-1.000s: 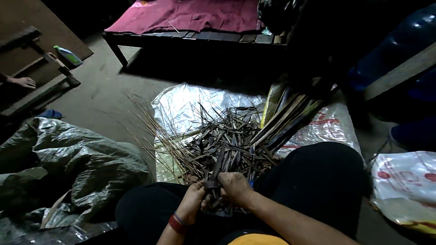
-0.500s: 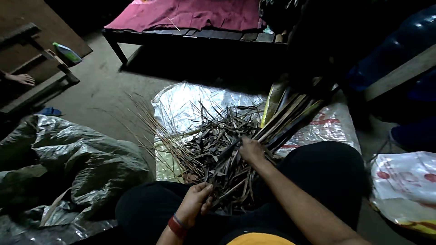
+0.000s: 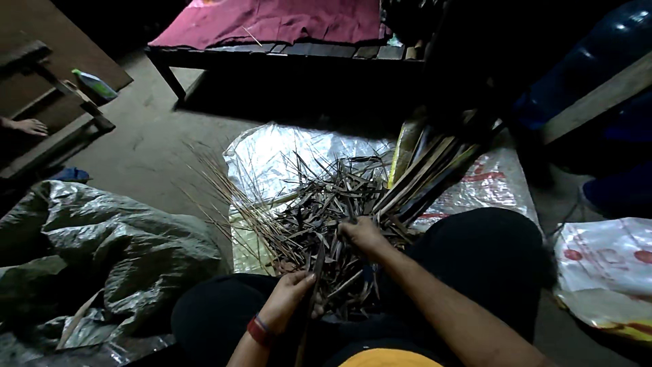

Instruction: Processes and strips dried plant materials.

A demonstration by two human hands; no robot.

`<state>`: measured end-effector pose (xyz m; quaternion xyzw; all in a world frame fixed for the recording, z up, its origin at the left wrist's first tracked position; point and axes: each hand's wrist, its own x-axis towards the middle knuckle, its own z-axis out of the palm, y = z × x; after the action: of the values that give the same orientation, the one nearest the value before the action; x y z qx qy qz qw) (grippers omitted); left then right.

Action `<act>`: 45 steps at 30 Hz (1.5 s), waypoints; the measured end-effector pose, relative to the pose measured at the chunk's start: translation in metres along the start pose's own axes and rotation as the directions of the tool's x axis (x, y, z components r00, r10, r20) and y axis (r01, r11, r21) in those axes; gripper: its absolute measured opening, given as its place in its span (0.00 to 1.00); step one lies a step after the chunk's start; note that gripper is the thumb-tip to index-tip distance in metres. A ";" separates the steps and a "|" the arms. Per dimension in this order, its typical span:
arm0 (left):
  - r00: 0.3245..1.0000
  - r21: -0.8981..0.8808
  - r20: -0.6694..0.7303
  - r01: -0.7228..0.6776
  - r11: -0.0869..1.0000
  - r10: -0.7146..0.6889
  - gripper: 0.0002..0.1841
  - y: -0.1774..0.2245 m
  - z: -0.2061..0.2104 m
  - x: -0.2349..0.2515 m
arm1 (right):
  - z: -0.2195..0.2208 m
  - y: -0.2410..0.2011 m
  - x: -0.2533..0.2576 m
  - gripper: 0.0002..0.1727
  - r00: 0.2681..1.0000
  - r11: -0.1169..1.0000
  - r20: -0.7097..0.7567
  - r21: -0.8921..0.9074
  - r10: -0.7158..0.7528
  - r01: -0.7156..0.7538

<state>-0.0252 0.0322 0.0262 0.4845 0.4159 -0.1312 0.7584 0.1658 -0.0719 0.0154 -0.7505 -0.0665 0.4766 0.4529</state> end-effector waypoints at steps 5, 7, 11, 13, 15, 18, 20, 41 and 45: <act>0.997 -0.015 -0.068 0.021 1.000 -0.022 0.10 -0.003 0.002 -0.003 | 0.013 0.018 -0.016 0.22 0.974 0.997 0.226 -0.075 -0.018 0.036; 0.998 0.003 -0.045 0.032 0.999 -0.032 0.10 0.000 0.009 -0.002 | 0.024 0.024 -0.019 0.17 0.954 0.993 0.294 -0.083 -0.061 0.089; 0.997 0.024 0.081 0.011 1.000 -0.013 0.12 -0.009 0.001 -0.009 | 0.014 0.010 -0.009 0.14 0.997 0.994 0.055 0.097 -0.054 0.049; 0.996 0.051 0.093 0.005 0.999 -0.010 0.12 -0.016 -0.008 -0.017 | 0.003 0.011 0.000 0.14 0.997 0.980 -0.058 0.190 -0.042 0.053; 1.000 0.044 0.026 -0.003 0.999 0.002 0.12 -0.020 -0.012 -0.020 | 0.000 0.020 -0.005 0.18 0.992 0.990 -0.021 0.060 -0.122 0.124; 0.998 0.013 -0.066 -0.013 1.000 0.014 0.11 -0.022 -0.012 -0.017 | 0.013 0.029 -0.032 0.16 0.940 0.869 0.263 -0.388 -0.216 0.308; 0.998 -0.025 -0.062 -0.007 1.000 0.005 0.11 -0.022 -0.007 -0.013 | 0.028 0.031 -0.042 0.16 0.916 0.713 0.345 -0.588 -0.206 0.382; 0.999 -0.103 -0.035 0.025 0.994 -0.029 0.13 -0.019 -0.005 -0.009 | -0.024 -0.006 0.016 0.20 0.993 0.714 -0.120 -0.696 -0.011 -0.076; 0.999 -0.107 -0.036 0.020 0.994 -0.024 0.12 -0.004 0.007 0.008 | 0.019 0.007 -0.037 0.17 0.965 0.660 0.260 -0.726 0.003 0.193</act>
<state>-0.0193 0.0257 0.0191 0.4409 0.4418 -0.1083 0.7737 0.1288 -0.0842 0.0316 -0.8021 -0.3489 0.4698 0.1193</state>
